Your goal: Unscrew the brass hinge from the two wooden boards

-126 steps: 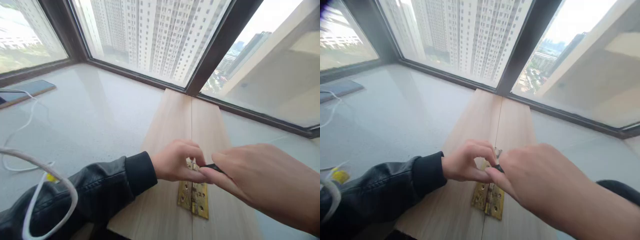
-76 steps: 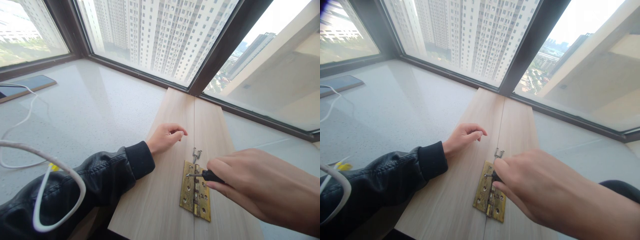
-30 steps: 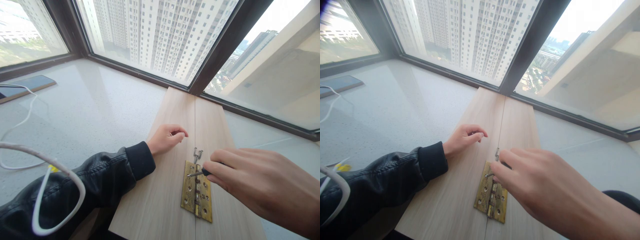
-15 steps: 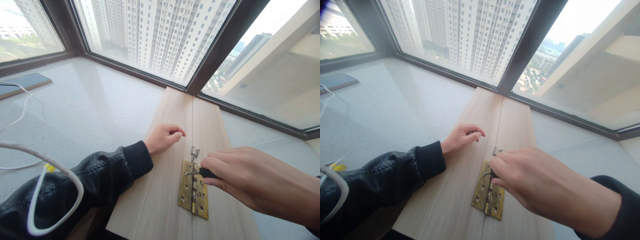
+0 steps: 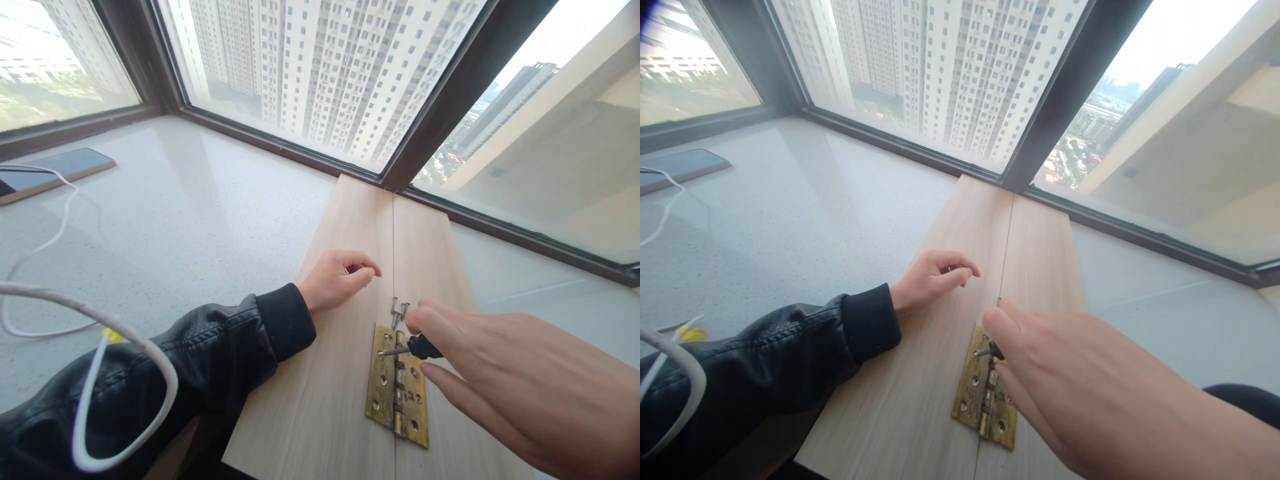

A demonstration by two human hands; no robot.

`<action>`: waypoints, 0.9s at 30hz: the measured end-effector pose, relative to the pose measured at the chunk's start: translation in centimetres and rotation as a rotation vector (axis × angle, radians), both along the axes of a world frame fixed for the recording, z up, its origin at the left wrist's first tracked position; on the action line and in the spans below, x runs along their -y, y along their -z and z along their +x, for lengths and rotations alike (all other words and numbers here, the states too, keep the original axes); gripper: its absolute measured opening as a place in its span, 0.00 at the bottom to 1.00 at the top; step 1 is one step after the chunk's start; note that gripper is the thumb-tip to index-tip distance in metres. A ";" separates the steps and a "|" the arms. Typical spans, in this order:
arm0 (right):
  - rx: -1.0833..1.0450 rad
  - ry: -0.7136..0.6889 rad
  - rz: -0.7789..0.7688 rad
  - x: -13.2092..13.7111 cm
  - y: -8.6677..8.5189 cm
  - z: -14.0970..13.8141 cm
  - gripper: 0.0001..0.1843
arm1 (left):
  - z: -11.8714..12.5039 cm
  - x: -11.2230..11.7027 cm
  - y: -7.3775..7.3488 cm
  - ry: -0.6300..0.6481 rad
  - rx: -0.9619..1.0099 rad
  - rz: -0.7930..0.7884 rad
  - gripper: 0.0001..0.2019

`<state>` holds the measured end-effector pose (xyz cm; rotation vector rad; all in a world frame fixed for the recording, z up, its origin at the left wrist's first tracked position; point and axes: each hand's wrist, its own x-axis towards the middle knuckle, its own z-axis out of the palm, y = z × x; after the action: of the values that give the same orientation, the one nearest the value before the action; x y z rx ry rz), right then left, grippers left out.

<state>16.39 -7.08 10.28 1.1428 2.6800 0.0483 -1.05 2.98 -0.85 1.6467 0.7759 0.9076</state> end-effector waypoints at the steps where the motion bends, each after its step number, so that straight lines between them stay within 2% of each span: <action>1: -0.005 -0.013 -0.031 0.0 0.0 0.3 0.05 | 0.0 0.0 0.0 -0.003 -0.004 -0.001 0.11; 6: -0.011 -0.082 -0.102 -0.6 -0.2 1.4 0.07 | 0.0 0.1 -0.1 -0.007 -0.013 0.007 0.11; 11: -0.017 -0.012 -0.118 -0.6 -0.5 1.0 0.11 | 0.0 0.0 -0.1 -0.010 -0.004 0.016 0.11; 14: -0.028 -0.014 0.001 -0.5 -0.2 0.4 0.13 | -0.1 0.0 -0.1 -0.010 -0.006 0.016 0.11; 17: -0.012 -0.053 0.197 -0.5 0.3 -0.3 0.18 | -0.1 0.0 0.0 -0.007 -0.004 0.024 0.11; 19: 0.005 -0.042 0.250 -0.3 0.5 -0.6 0.19 | 0.0 0.0 0.0 -0.003 0.004 0.024 0.11; 23: -0.016 0.010 0.111 0.0 0.1 -0.2 0.10 | 0.1 0.0 0.2 0.002 0.004 0.022 0.12; 27: -0.031 -0.042 -0.007 -0.4 -0.3 0.9 0.06 | 0.0 -0.1 0.2 0.001 -0.004 0.027 0.12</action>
<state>17.24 -6.71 10.57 1.0948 2.7292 0.0289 -1.03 3.05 -1.05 1.6734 0.7684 0.9177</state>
